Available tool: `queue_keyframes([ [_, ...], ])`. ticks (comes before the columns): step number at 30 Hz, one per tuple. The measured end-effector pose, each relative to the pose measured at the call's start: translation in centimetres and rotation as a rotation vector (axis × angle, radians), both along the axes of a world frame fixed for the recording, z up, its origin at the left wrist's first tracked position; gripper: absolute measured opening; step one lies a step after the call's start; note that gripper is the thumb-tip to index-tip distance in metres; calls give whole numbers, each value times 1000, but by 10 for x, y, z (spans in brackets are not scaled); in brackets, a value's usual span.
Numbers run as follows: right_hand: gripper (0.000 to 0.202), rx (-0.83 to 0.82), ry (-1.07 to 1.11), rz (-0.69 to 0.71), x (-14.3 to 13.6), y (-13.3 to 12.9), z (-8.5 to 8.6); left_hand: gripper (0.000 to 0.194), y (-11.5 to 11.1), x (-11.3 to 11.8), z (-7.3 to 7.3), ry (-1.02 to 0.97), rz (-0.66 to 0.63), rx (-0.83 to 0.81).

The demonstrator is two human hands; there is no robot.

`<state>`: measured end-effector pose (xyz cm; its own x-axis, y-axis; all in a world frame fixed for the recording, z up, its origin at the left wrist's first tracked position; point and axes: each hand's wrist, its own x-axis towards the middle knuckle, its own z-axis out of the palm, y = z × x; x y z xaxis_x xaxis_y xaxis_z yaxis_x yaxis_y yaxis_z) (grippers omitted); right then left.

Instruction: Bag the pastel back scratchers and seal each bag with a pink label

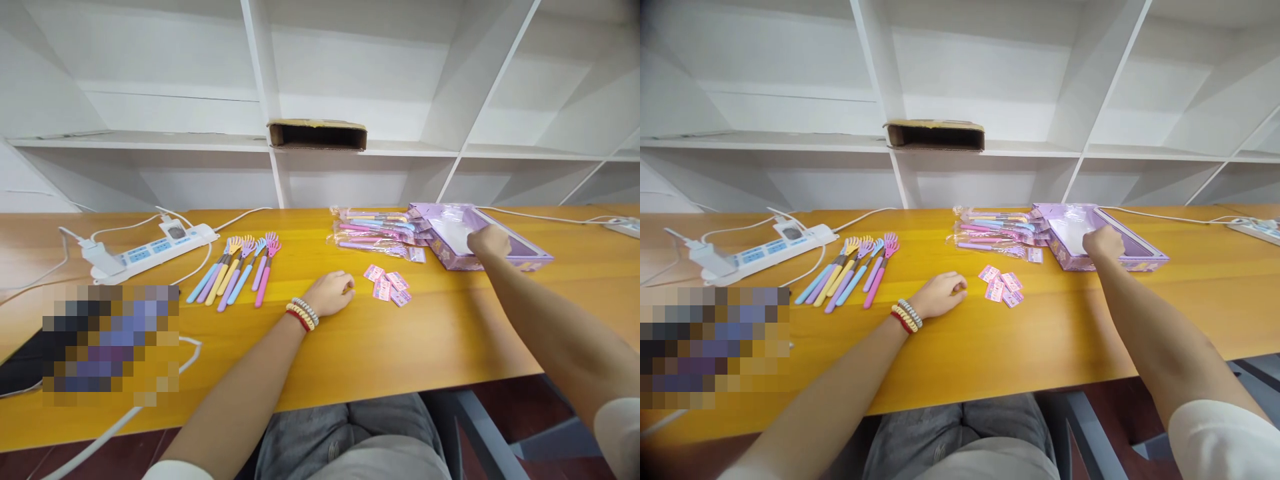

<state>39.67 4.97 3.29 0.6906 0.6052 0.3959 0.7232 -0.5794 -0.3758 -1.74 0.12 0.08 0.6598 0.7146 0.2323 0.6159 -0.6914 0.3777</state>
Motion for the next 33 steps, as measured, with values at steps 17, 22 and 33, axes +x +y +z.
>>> queue_keyframes([
  [17, 24, 146, 330, 1106, -221, -50, -4, 37, -9, -1, 14, -215, 129, 263],
  [22, 31, 108, 361, 1231, -236, -62, -26, 42, -8, -1, 14, -196, 138, 302],
  [33, 23, -28, 104, 1449, -230, -75, -24, 41, -2, 2, -4, 98, 137, 84],
])
